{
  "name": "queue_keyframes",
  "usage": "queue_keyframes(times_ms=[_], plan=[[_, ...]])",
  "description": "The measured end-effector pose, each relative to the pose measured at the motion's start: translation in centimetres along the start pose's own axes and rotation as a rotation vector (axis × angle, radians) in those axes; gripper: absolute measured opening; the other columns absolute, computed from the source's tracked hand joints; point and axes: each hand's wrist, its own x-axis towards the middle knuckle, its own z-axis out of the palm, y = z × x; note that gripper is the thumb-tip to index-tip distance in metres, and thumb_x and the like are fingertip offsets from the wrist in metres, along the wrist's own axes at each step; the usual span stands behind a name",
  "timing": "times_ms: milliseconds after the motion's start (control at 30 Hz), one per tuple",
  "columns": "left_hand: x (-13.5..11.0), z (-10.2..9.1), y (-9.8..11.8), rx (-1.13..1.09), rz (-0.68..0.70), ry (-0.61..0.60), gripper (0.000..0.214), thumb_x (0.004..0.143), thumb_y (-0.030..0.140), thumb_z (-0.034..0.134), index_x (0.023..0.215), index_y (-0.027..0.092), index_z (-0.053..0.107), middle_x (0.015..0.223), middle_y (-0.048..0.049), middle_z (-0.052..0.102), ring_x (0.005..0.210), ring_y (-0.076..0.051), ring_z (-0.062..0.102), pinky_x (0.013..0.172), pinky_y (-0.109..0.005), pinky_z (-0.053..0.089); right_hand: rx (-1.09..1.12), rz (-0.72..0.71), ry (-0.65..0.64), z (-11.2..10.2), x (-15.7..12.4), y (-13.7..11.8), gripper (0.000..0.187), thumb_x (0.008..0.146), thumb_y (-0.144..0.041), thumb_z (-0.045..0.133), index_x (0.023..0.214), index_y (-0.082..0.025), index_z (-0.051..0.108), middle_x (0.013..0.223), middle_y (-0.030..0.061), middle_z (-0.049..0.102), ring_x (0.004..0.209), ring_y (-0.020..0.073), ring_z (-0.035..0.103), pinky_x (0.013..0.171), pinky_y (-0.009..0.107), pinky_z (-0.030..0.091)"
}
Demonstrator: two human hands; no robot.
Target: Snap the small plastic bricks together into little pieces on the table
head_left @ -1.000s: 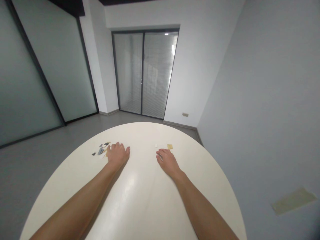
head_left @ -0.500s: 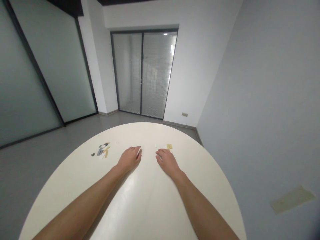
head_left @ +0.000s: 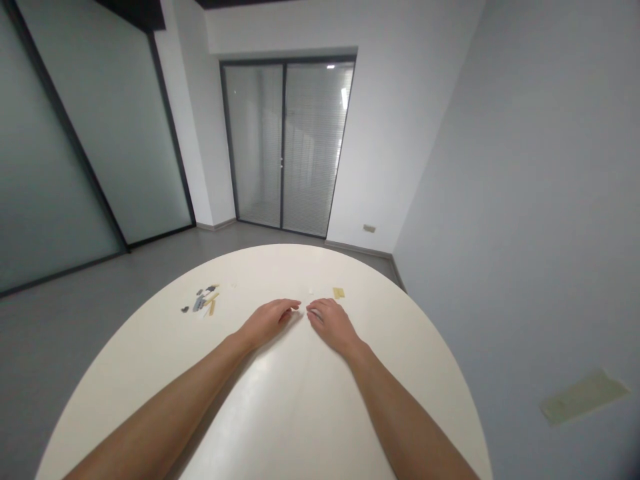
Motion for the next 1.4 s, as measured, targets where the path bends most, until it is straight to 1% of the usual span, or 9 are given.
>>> queue_keyframes(times_ms=[200, 433, 667, 767, 867, 967, 1033, 1200, 1400], plan=[[0.1, 0.2, 0.5, -0.067, 0.074, 0.026, 0.04, 0.085, 0.011, 0.049, 0.121, 0.024, 0.059, 0.114, -0.0037, 0.068, 0.099, -0.017, 0.064, 0.092, -0.03, 0.049, 0.056, -0.086, -0.017, 0.0, 0.0, -0.6, 0.017, 0.093, -0.027, 0.058, 0.106, -0.023, 0.069, 0.106, 0.0047, 0.071, 0.102, 0.0186, 0.061, 0.092, 0.032, 0.045], [0.2, 0.7, 1.2, -0.142, 0.139, 0.024, 0.044, 0.083, 0.006, 0.047, 0.121, 0.025, 0.059, 0.114, -0.0037, 0.066, 0.101, -0.016, 0.063, 0.091, -0.028, 0.05, 0.077, -0.108, -0.069, 0.0, 0.1, -0.5, 0.015, 0.089, -0.018, 0.063, 0.101, -0.023, 0.07, 0.103, 0.004, 0.071, 0.1, 0.0181, 0.061, 0.091, 0.031, 0.045], [0.1, 0.2, 1.0, -0.037, -0.03, 0.086, 0.033, 0.088, 0.021, 0.052, 0.119, 0.024, 0.061, 0.107, -0.0038, 0.07, 0.093, -0.018, 0.065, 0.085, -0.03, 0.051, 0.061, -0.039, -0.034, -0.4, 0.3, -1.2, 0.01, 0.093, -0.024, 0.059, 0.096, -0.021, 0.068, 0.097, 0.004, 0.071, 0.096, 0.0186, 0.061, 0.087, 0.031, 0.045], [0.2, -0.6, 1.5, 0.02, -0.125, 0.116, 0.025, 0.089, 0.032, 0.052, 0.106, 0.024, 0.068, 0.096, -0.0034, 0.073, 0.09, -0.021, 0.066, 0.082, -0.031, 0.05, 0.04, -0.002, 0.009, -0.7, 0.3, -1.4, 0.011, 0.095, -0.026, 0.057, 0.096, -0.021, 0.067, 0.097, 0.0049, 0.07, 0.096, 0.019, 0.061, 0.087, 0.031, 0.045], [0.6, -0.8, 2.0, -0.113, -0.219, 0.138, 0.025, 0.089, 0.038, 0.051, 0.094, 0.023, 0.071, 0.09, -0.0034, 0.074, 0.082, -0.02, 0.067, 0.079, -0.031, 0.05, 0.021, 0.008, 0.05, -0.9, 0.4, -1.5, 0.012, 0.096, -0.028, 0.055, 0.096, -0.021, 0.065, 0.097, 0.0053, 0.07, 0.096, 0.0197, 0.061, 0.087, 0.033, 0.045], [1.0, -0.3, 2.6, -0.312, -0.295, 0.196, 0.03, 0.089, 0.041, 0.051, 0.095, 0.019, 0.07, 0.09, -0.0054, 0.075, 0.083, -0.021, 0.068, 0.078, -0.032, 0.051, 0.016, 0.012, 0.102, -0.9, 0.5, -1.5, 0.015, 0.097, -0.03, 0.053, 0.097, -0.021, 0.065, 0.097, 0.0059, 0.07, 0.095, 0.0204, 0.061, 0.088, 0.034, 0.045], [1.1, 0.0, 3.1, -0.384, -0.3, 0.22, 0.033, 0.088, 0.043, 0.051, 0.099, 0.018, 0.07, 0.093, -0.0065, 0.075, 0.085, -0.022, 0.068, 0.079, -0.033, 0.051, 0.018, 0.012, 0.122, -0.8, 0.6, -1.4, 0.017, 0.098, -0.031, 0.052, 0.097, -0.021, 0.065, 0.097, 0.0065, 0.07, 0.096, 0.0208, 0.061, 0.089, 0.034, 0.046], [1.0, 0.2, 3.8, -0.385, -0.265, 0.246, 0.034, 0.089, 0.043, 0.05, 0.099, 0.019, 0.071, 0.096, -0.0059, 0.075, 0.087, -0.021, 0.066, 0.083, -0.033, 0.05, 0.023, -0.011, 0.141, -0.5, 0.6, -1.3, 0.016, 0.098, -0.03, 0.052, 0.097, -0.021, 0.066, 0.097, 0.007, 0.07, 0.097, 0.0217, 0.061, 0.09, 0.035, 0.046], [1.0, 0.4, 3.3, -0.397, -0.283, 0.232, 0.032, 0.089, 0.042, 0.05, 0.089, 0.019, 0.071, 0.089, -0.0046, 0.074, 0.08, -0.02, 0.066, 0.077, -0.031, 0.049, 0.023, -0.017, 0.122, -0.6, 0.6, -1.3, 0.014, 0.097, -0.029, 0.054, 0.097, -0.022, 0.066, 0.097, 0.0055, 0.071, 0.098, 0.0208, 0.06, 0.089, 0.033, 0.046]])
